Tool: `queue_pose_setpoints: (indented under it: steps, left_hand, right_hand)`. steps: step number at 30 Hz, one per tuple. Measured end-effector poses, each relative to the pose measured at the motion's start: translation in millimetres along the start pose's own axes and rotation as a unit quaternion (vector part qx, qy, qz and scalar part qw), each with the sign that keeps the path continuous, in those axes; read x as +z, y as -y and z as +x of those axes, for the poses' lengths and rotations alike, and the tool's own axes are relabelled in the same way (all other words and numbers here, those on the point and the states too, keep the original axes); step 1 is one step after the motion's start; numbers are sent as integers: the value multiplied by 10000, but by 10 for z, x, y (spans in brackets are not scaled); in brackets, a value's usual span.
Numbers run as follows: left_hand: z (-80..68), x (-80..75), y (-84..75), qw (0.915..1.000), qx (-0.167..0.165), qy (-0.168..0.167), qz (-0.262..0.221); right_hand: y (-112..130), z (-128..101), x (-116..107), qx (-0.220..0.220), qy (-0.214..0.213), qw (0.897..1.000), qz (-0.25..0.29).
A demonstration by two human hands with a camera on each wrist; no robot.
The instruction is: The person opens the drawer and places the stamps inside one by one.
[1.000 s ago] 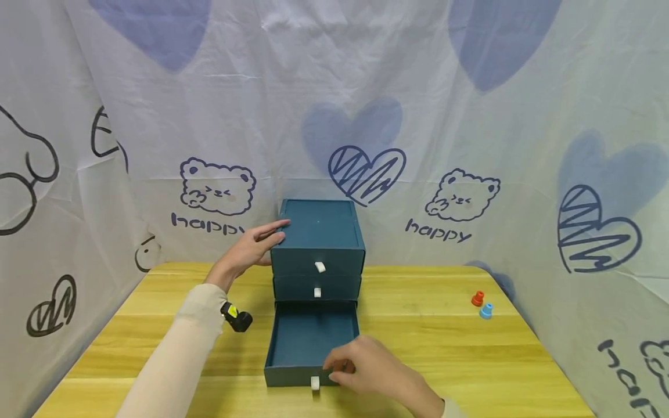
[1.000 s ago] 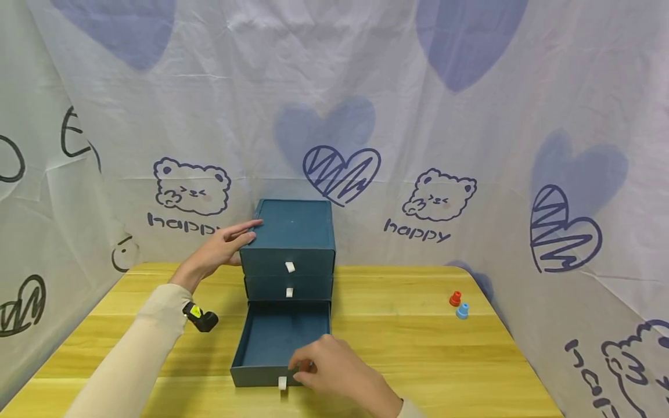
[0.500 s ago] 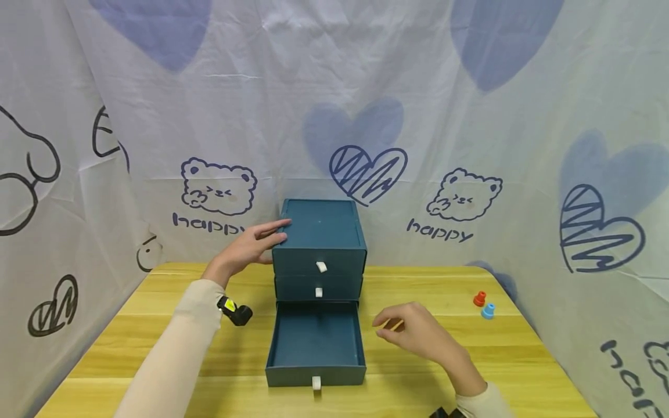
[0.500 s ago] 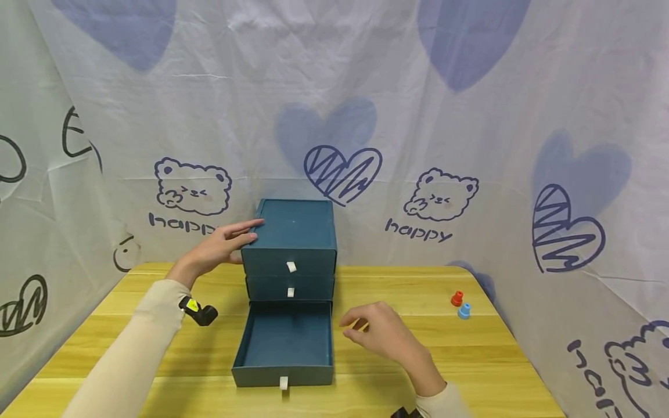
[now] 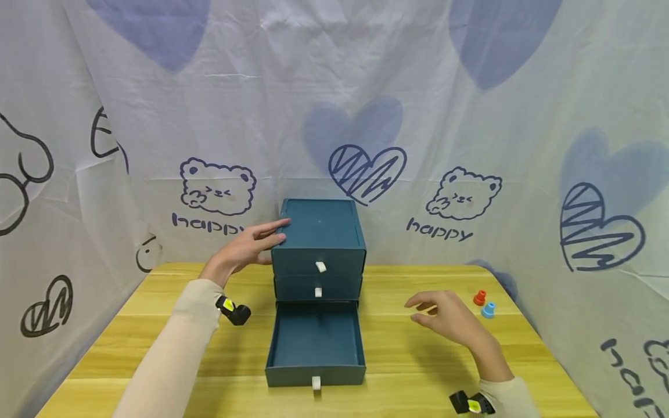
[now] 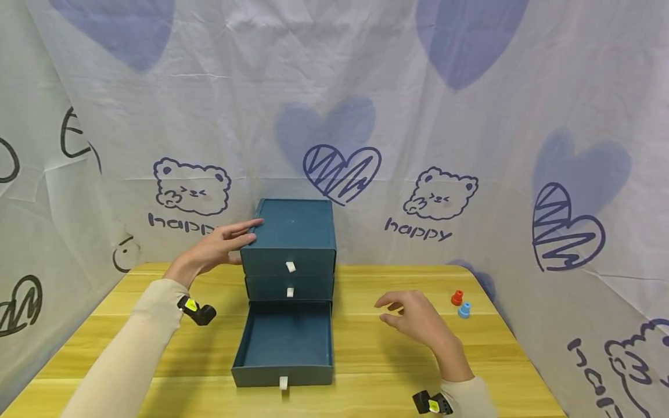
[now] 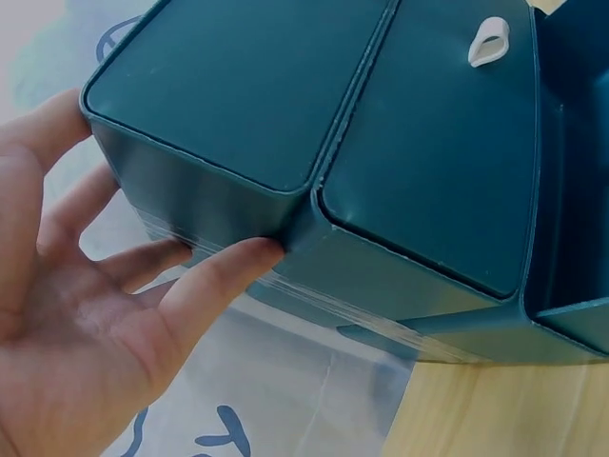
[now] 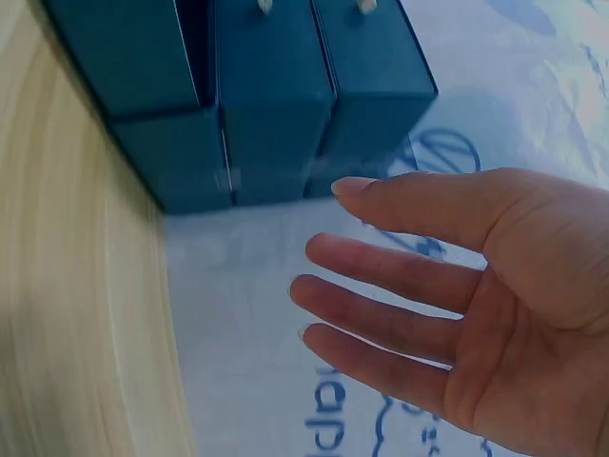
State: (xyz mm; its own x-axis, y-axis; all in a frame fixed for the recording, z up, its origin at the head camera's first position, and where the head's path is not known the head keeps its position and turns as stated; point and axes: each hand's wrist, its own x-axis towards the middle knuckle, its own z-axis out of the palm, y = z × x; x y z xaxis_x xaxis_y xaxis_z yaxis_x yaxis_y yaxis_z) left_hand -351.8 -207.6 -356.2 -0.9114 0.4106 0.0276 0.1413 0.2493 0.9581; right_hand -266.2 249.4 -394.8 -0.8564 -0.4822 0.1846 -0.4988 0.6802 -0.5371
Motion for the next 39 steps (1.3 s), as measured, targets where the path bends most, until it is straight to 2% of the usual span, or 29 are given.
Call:
queue_pose_setpoints:
  steps: [13,26,39]
  left_hand:
    - [-1,29,27,9999,33,-129,-42]
    - [-3,31,36,9998,75,-147,-105]
    - [9,34,55,9998,51,-195,-92]
  right_hand:
    - [-529,-227,-167,548,-554,9969,-127]
    - [-1112,-452,-306,867,-1377,9835,-789]
    - [-1440,-517,-399,978,-1378,9813,-916]
